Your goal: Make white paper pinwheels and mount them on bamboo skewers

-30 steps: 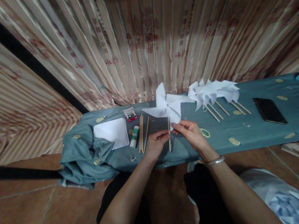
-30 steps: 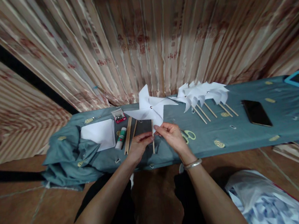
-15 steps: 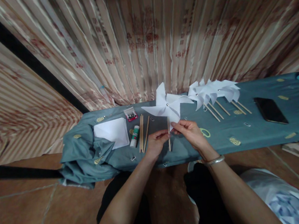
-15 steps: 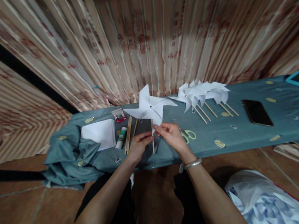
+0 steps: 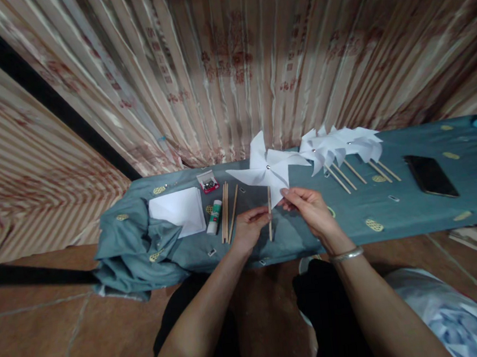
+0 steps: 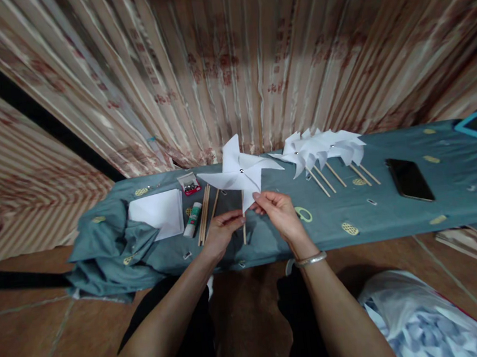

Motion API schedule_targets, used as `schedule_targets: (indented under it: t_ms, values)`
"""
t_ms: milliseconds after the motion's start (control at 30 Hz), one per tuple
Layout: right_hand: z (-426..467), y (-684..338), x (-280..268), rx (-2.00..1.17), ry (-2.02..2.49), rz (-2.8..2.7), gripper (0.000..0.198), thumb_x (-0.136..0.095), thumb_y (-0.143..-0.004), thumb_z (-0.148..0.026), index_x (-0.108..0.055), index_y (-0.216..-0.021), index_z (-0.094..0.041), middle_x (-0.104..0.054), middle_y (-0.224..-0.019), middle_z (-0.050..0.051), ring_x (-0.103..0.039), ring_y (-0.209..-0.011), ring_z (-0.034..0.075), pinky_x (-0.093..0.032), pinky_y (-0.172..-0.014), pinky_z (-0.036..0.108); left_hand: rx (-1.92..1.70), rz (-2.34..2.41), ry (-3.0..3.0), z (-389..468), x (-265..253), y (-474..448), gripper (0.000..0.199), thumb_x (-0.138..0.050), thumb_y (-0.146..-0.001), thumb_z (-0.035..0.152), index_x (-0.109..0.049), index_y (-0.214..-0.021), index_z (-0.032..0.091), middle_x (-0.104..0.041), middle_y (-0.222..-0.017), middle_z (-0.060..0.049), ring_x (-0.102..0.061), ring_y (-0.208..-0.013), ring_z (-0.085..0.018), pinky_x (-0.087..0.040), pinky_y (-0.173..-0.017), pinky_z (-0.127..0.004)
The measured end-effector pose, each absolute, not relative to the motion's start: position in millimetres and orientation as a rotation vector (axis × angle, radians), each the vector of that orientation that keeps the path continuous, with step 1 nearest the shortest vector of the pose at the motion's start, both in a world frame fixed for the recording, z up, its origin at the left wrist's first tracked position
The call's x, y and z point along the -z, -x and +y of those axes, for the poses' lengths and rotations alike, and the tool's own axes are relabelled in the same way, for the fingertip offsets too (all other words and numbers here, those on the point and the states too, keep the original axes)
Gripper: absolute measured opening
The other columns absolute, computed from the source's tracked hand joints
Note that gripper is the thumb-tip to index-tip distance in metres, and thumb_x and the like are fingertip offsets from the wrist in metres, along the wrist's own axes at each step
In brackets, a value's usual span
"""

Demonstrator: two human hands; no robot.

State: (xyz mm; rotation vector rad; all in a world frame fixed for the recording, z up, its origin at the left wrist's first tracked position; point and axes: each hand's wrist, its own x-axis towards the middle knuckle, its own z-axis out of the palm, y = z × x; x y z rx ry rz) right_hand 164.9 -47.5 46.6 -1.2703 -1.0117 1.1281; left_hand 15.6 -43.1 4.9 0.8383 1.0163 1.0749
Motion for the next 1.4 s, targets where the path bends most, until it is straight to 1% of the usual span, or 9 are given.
schedule_targets:
  t_ms: [367,567,733,833,933,1000,1167,1400]
  values:
    - [-49.6,-166.4,-50.5,-1.214,1.217,-0.902,0.037,-0.082,-0.056,-0.054,-0.07,-0.056,-0.019,-0.066,-0.056,0.002,-0.051,-0.052,0.009,-0.04,-0.054,0.023,-1.072,1.003,-0.849,-44.3,-6.9,-13.9,0.032,-0.087,-0.047,0.034,-0.077,-0.073,0.019,-0.075,-0.077,-0.003,-0.066,-0.076,-0.019,-0.051,-0.083,-0.034]
    - [-49.9,-163.8,-52.7,-1.26,1.225,-0.896,0.038,-0.083,-0.055,-0.055,-0.071,-0.058,-0.019,-0.067,-0.058,0.002,-0.052,-0.052,0.009,-0.041,-0.055,0.022,-1.087,0.998,-0.808,-44.2,-7.4,-15.5,0.033,-0.088,-0.043,0.032,-0.077,-0.07,0.018,-0.075,-0.074,-0.002,-0.064,-0.072,-0.017,-0.05,-0.082,-0.032]
    - [-47.3,-168.2,-51.5,-1.212,1.232,-0.853,0.041,-0.086,-0.05,-0.055,-0.071,-0.062,-0.019,-0.063,-0.054,-0.002,-0.053,-0.051,0.008,-0.042,-0.052,0.021,-1.056,1.015,-0.837,-45.4,-8.1,-15.1,0.034,-0.088,-0.044,0.033,-0.077,-0.072,0.018,-0.075,-0.075,-0.003,-0.065,-0.074,-0.018,-0.051,-0.083,-0.033]
    - [-45.0,-171.3,-50.2,-1.224,1.18,-0.76,0.042,-0.086,-0.051,-0.056,-0.067,-0.06,-0.019,-0.061,-0.053,-0.003,-0.053,-0.05,0.008,-0.043,-0.049,0.019,-1.04,1.011,-0.851,-47.1,-7.8,-15.2,0.034,-0.087,-0.045,0.033,-0.077,-0.073,0.017,-0.075,-0.076,-0.003,-0.066,-0.074,-0.018,-0.051,-0.084,-0.033]
    - [-42.8,-172.7,-49.5,-1.274,1.102,-0.627,0.041,-0.088,-0.05,-0.052,-0.065,-0.06,-0.019,-0.061,-0.053,-0.005,-0.053,-0.048,0.006,-0.043,-0.046,0.017,-1.017,0.985,-0.837,-48.9,-6.9,-16.0,0.033,-0.088,-0.044,0.032,-0.077,-0.072,0.018,-0.075,-0.075,-0.003,-0.066,-0.073,-0.017,-0.051,-0.084,-0.033]
    - [-42.1,-172.7,-49.3,-1.321,1.073,-0.576,0.04,-0.089,-0.049,-0.049,-0.065,-0.062,-0.02,-0.062,-0.054,-0.005,-0.055,-0.049,0.006,-0.045,-0.047,0.016,-1.005,0.975,-0.826,-49.7,-6.2,-16.3,0.032,-0.088,-0.044,0.031,-0.077,-0.072,0.018,-0.075,-0.074,-0.003,-0.065,-0.072,-0.016,-0.051,-0.084,-0.033]
    - [-41.9,-172.2,-48.4,-1.361,1.07,-0.583,0.036,-0.09,-0.052,-0.043,-0.069,-0.07,-0.02,-0.07,-0.061,-0.002,-0.062,-0.054,0.011,-0.05,-0.051,0.02,-0.995,0.959,-0.828,-49.9,-4.6,-16.7,0.034,-0.089,-0.045,0.031,-0.078,-0.074,0.017,-0.075,-0.075,-0.004,-0.066,-0.072,-0.016,-0.05,-0.085,-0.033]
    - [-40.9,-173.2,-47.5,-1.361,1.062,-0.552,0.033,-0.09,-0.052,-0.039,-0.07,-0.071,-0.02,-0.074,-0.066,0.001,-0.064,-0.054,0.012,-0.052,-0.052,0.022,-0.997,0.957,-0.795,-49.3,-3.7,-17.6,0.034,-0.089,-0.043,0.029,-0.077,-0.072,0.017,-0.074,-0.072,-0.002,-0.064,-0.068,-0.014,-0.05,-0.081,-0.03]
